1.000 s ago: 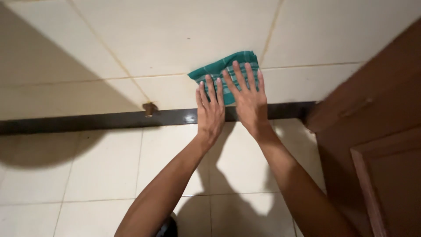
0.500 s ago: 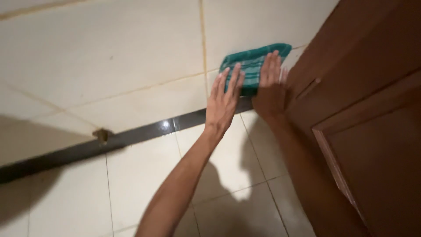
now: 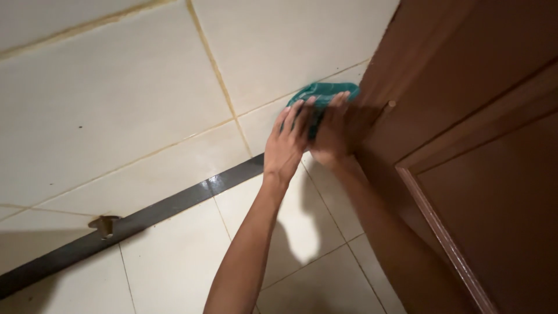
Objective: The person wipes a tiled wall and a wooden door using a green cloth. They also spray a cleaning solution from a bottle onto the door before wiping it down. The task involves cleaning different surfaces in a bathroom setting.
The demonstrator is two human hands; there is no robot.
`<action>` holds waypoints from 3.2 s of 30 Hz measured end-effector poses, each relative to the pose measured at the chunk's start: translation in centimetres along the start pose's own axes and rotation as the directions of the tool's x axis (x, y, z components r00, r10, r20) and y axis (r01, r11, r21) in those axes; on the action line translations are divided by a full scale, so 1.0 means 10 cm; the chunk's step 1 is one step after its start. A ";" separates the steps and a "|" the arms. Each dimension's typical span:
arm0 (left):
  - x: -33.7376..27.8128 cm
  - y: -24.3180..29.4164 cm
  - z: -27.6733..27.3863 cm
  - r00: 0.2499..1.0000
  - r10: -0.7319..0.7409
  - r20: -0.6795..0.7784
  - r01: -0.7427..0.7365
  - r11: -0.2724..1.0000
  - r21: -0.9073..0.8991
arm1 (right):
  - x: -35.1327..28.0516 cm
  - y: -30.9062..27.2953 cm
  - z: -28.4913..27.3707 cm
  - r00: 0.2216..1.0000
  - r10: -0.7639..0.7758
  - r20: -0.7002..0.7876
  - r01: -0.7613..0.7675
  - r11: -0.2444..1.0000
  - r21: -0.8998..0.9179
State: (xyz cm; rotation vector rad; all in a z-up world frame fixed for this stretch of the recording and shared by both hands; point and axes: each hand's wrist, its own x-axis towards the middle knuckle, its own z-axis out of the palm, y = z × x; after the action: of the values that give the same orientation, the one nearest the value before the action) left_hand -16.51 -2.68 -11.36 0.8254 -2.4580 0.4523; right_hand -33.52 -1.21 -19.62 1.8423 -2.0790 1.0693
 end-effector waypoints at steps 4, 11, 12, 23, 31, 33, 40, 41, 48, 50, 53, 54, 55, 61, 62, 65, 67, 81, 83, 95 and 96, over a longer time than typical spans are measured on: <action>0.00 -0.02 0.02 0.998 0.016 0.059 -0.020 0.997 0.080 | -0.08 0.01 0.16 0.999 -0.006 -0.042 0.007 1.000 0.025; -0.14 -0.23 -0.17 0.992 0.076 0.102 -0.094 0.979 0.182 | -0.08 -0.43 0.13 0.970 0.119 0.211 -0.094 0.988 -0.125; -0.18 -0.29 -0.19 0.993 0.088 0.073 -0.099 0.981 0.168 | -0.06 -0.56 0.09 0.952 0.149 0.269 -0.139 0.989 -0.056; -0.81 -0.97 -1.06 0.994 0.025 0.102 -0.051 0.963 0.263 | -0.14 -1.88 0.12 0.898 0.174 0.404 -0.294 0.921 0.257; -1.53 -1.27 -1.50 0.981 -0.104 0.167 0.012 0.880 0.475 | -0.14 -2.71 -0.31 0.882 -0.348 0.316 0.309 0.936 0.170; -1.65 -1.29 -1.40 0.963 -0.219 0.155 0.146 0.913 0.382 | -0.16 -2.66 -0.17 0.860 -0.438 0.263 0.418 0.899 0.130; -1.45 -1.05 -1.30 0.902 -0.326 0.282 0.275 0.939 0.205 | -0.05 -2.35 -0.33 0.851 -0.443 0.282 0.488 0.866 -0.112; -1.42 -1.02 -1.26 0.906 -0.319 0.278 0.266 0.941 0.212 | -0.04 -2.29 -0.37 0.857 -0.440 0.266 0.484 0.866 -0.127; -0.98 -0.83 -1.08 0.927 -0.229 0.296 0.194 0.970 0.144 | 0.08 -1.85 -0.66 0.904 -0.358 0.232 0.417 0.858 -0.300; -0.88 -0.80 -0.91 0.962 -0.182 0.205 0.134 0.964 0.231 | 0.14 -1.69 -0.77 0.916 -0.335 0.221 0.389 0.875 -0.287; -0.64 -0.67 -0.80 0.989 -0.106 0.103 0.071 0.952 0.297 | 0.18 -1.43 -0.91 0.941 -0.286 0.182 0.330 0.899 -0.289; -0.55 -0.64 -0.80 0.992 -0.084 0.093 0.055 0.957 0.284 | 0.18 -1.36 -0.93 0.953 -0.265 0.148 0.298 0.907 -0.297; -0.48 -0.59 -0.76 0.993 -0.076 0.093 0.048 0.961 0.272 | 0.20 -1.32 -0.98 0.955 -0.255 0.151 0.290 0.907 -0.306; -0.04 -0.32 -0.53 0.984 -0.024 0.175 -0.018 0.972 0.236 | 0.18 -0.78 -0.81 0.965 -0.247 0.085 0.261 0.899 -0.351; 0.02 -0.27 -0.46 0.979 -0.006 0.204 -0.044 0.970 0.239 | 0.15 -0.65 -0.72 0.978 -0.192 0.079 0.207 0.925 -0.318; 0.15 -0.08 -0.21 0.974 0.030 0.225 -0.092 0.959 0.267 | 0.01 -0.41 -0.57 0.990 -0.126 0.060 0.138 0.950 -0.281; 0.17 0.00 -0.07 0.975 0.041 0.218 -0.107 0.947 0.303 | -0.07 -0.29 -0.46 0.991 -0.124 0.043 0.131 0.955 -0.268; -0.22 -0.23 -0.02 0.872 0.144 0.468 -0.286 0.925 0.249 | -0.55 -0.49 0.23 0.951 -0.109 0.290 0.132 0.990 -0.059; -0.36 -0.31 -0.02 0.906 0.132 0.401 -0.240 0.942 0.232 | -0.52 -0.75 0.19 0.929 0.025 0.370 -0.055 0.996 0.070; -1.16 -1.19 -0.93 0.954 0.097 0.285 -0.188 0.931 0.313 | -0.55 -2.04 0.53 0.838 -0.001 0.545 -0.263 0.875 0.407; -1.21 -1.23 -1.07 0.952 0.071 0.298 -0.174 0.927 0.334 | -0.52 -2.21 0.43 0.837 0.009 0.547 -0.278 0.868 0.412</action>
State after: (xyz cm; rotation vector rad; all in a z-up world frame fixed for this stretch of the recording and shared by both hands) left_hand 3.42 -1.58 -7.55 0.9340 -2.7465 0.9066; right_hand -10.68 0.72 -16.92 2.4880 -2.4539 1.3270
